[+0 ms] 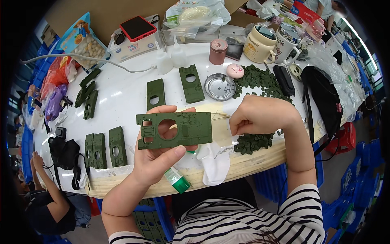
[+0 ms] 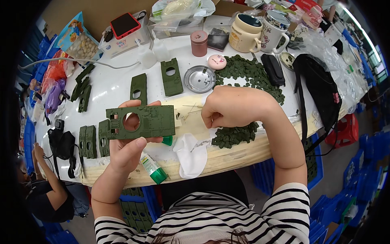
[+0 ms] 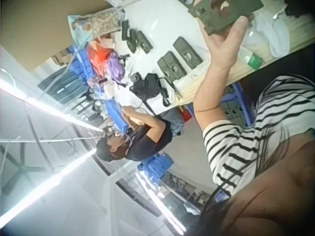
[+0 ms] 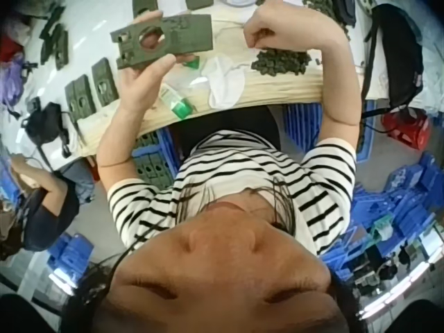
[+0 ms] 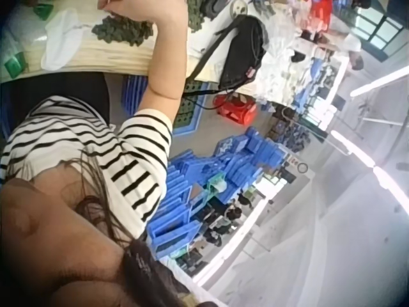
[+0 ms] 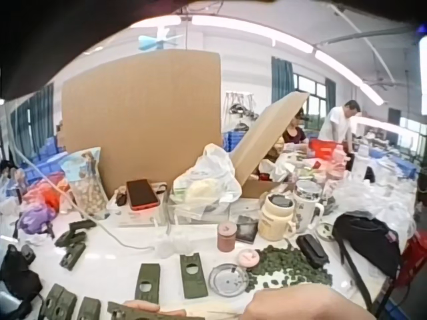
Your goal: Assembling plastic toy tank hulls by applying glue to specific components and joining them.
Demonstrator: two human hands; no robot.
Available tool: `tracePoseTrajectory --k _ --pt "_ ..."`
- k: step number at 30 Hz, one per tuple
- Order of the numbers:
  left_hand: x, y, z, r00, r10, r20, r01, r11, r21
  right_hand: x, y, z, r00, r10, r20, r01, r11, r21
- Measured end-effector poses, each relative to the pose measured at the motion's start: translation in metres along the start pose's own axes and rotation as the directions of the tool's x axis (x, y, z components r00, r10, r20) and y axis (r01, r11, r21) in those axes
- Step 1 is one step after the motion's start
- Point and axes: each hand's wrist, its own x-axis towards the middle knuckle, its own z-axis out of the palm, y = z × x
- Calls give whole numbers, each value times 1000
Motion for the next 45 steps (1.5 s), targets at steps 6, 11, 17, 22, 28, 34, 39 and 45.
tracePoseTrajectory --k 6,11,17,22,28,34,39,45 --pt "1 2 1 997 -72 1 72 997 -33 -8 -3 -12 979 -58 -196 86 987 137" --pt "0 2 1 992 -103 67 106 993 -42 -9 -7 -12 895 -99 -436 225 942 249" --pt "0 1 1 983 -145 112 151 988 -39 -5 -15 -7 782 -212 -586 402 890 213" --pt "0 2 6 953 -284 108 294 951 -91 0 -29 4 784 -87 -614 411 814 409" --pt "0 4 9 921 -352 166 371 924 -94 2 -36 13 828 -24 -560 414 700 582" --pt "-1 -4 3 907 -324 270 359 929 -89 6 -48 24 833 47 -551 360 710 606" --pt "-1 -7 3 906 -324 272 350 936 -51 10 -45 26 881 83 -466 326 608 724" --pt "-4 -9 3 908 -320 272 342 939 -38 14 -44 30 840 27 -541 367 706 605"
